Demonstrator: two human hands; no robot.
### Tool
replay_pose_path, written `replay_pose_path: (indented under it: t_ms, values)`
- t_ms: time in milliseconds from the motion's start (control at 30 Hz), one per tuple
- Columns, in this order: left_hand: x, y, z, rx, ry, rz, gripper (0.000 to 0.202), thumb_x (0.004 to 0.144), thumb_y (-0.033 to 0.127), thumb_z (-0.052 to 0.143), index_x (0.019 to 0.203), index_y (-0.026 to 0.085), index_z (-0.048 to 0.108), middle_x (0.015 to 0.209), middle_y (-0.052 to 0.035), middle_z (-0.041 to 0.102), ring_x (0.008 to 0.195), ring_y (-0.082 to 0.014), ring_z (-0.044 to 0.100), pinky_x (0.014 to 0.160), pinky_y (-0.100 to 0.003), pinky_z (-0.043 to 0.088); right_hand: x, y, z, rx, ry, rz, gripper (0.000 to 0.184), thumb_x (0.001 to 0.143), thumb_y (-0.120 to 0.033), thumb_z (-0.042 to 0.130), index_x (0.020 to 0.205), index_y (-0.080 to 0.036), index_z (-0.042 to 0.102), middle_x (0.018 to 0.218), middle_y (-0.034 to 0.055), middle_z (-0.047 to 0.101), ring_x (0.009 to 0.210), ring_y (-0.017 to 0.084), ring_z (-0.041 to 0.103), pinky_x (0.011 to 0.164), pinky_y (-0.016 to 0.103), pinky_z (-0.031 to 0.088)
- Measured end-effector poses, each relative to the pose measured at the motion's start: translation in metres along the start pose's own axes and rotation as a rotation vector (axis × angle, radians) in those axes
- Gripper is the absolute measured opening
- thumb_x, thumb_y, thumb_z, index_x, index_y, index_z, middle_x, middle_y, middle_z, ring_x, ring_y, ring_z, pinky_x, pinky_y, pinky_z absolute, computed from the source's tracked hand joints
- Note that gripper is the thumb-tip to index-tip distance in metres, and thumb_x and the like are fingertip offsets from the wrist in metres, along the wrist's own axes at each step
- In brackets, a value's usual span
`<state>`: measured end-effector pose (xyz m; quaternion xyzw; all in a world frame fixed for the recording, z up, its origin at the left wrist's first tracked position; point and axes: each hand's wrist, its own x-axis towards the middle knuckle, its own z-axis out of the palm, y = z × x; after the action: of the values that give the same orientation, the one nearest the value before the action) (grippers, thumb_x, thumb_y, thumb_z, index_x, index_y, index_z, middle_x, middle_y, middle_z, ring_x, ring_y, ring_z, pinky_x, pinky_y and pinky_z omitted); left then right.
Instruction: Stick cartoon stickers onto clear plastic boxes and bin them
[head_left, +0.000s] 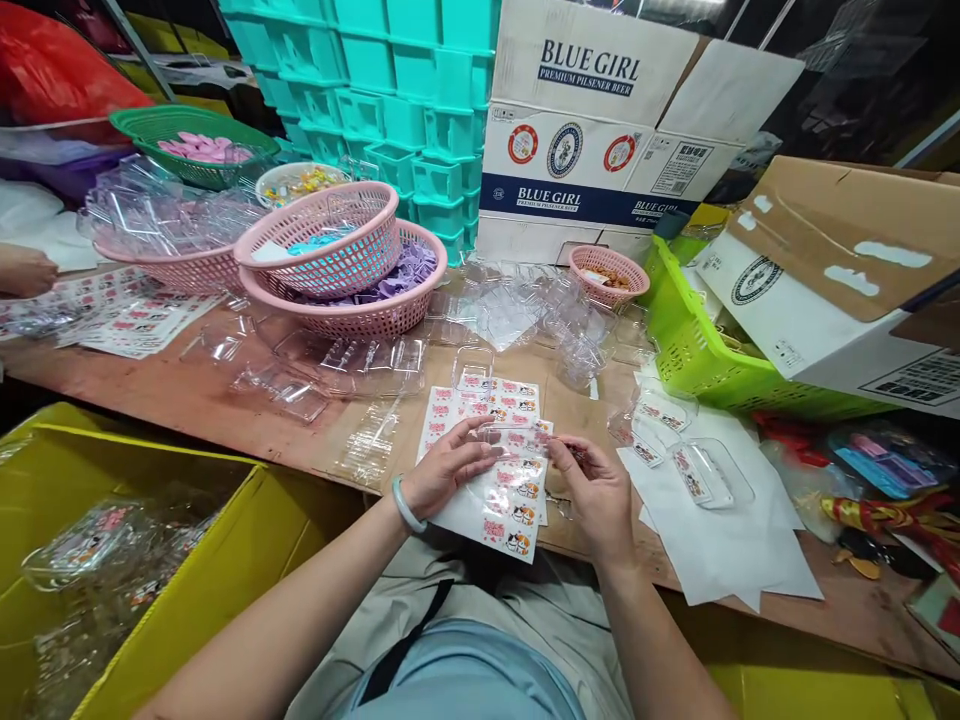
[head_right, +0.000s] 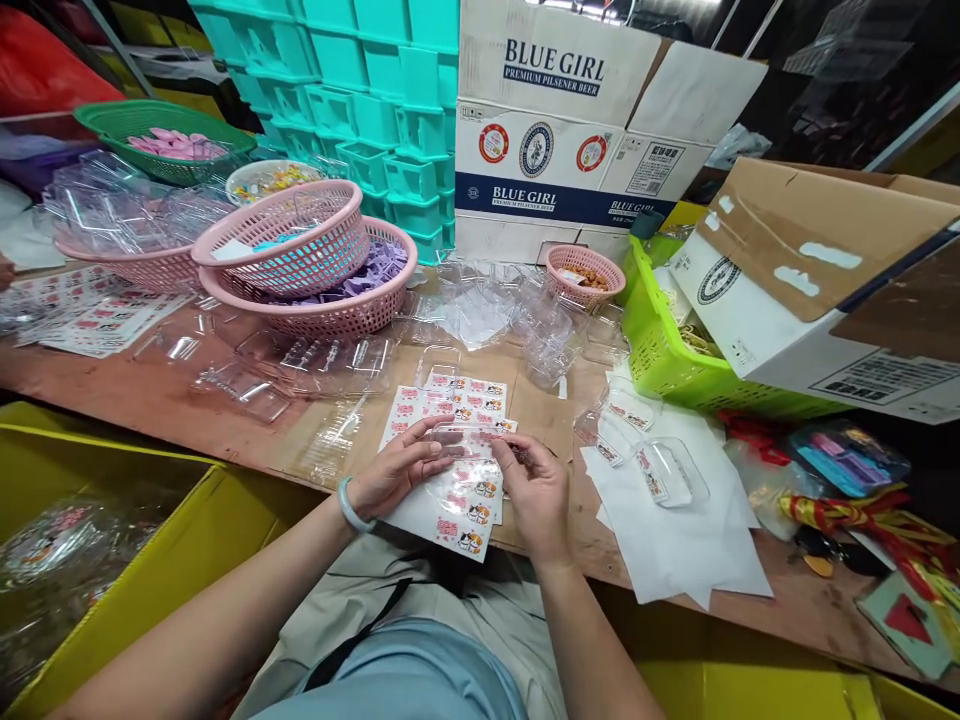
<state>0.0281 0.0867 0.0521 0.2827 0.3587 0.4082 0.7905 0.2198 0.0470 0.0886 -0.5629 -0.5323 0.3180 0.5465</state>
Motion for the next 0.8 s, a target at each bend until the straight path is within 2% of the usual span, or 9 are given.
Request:
replay_pose_path:
  t_ms: [100,200,400,667,800]
  values:
    - [0.001,-0.002,0.0,0.009,-0.017,0.003,0.053,0.073,0.022,0.075,0.122,0.023,0.058,0.121,-0.0097,0.062,0.11,-0.0228,0.062,0.105,-0.04,0.038,0.002,-0.004,0.006,0.115,-0.115,0.226,0.029,0.077,-0.046,0.07,0.081,-0.017,0.07,0.062,0.0005,0.062,0.059,0.013,0.057,0.059,0.026,0.049]
    - [0.002,-0.004,-0.003,-0.007,-0.048,0.001,0.055,0.073,0.021,0.075,0.125,0.023,0.058,0.12,-0.0095,0.062,0.111,-0.0225,0.061,0.107,-0.041,0.037,0.005,0.0,0.01,0.1,-0.167,0.294,0.032,0.075,-0.048,0.071,0.082,-0.017,0.071,0.059,-0.0005,0.061,0.056,0.011,0.054,0.055,0.023,0.044]
    - [0.004,-0.008,-0.012,-0.048,-0.076,-0.003,0.055,0.074,0.021,0.075,0.127,0.024,0.059,0.119,-0.0091,0.064,0.108,-0.0202,0.062,0.107,-0.04,0.037,0.006,0.008,0.014,0.005,-0.212,0.313,0.034,0.075,-0.051,0.07,0.08,-0.017,0.07,0.057,-0.0006,0.061,0.051,0.01,0.048,0.049,0.021,0.035]
    - [0.002,-0.006,-0.01,-0.054,-0.091,0.002,0.057,0.074,0.021,0.075,0.128,0.024,0.058,0.115,-0.0089,0.066,0.107,-0.0194,0.062,0.104,-0.038,0.038,0.006,-0.001,0.02,-0.035,-0.251,0.295,0.033,0.077,-0.049,0.068,0.076,-0.016,0.07,0.058,0.0001,0.063,0.053,0.012,0.051,0.054,0.023,0.039]
    - [0.002,-0.007,-0.012,-0.049,-0.098,0.005,0.058,0.074,0.021,0.076,0.129,0.025,0.058,0.12,-0.0095,0.064,0.112,-0.0209,0.06,0.105,-0.039,0.038,0.006,0.0,0.021,-0.029,-0.255,0.312,0.035,0.075,-0.05,0.069,0.077,-0.015,0.07,0.057,0.001,0.063,0.052,0.012,0.051,0.052,0.023,0.039]
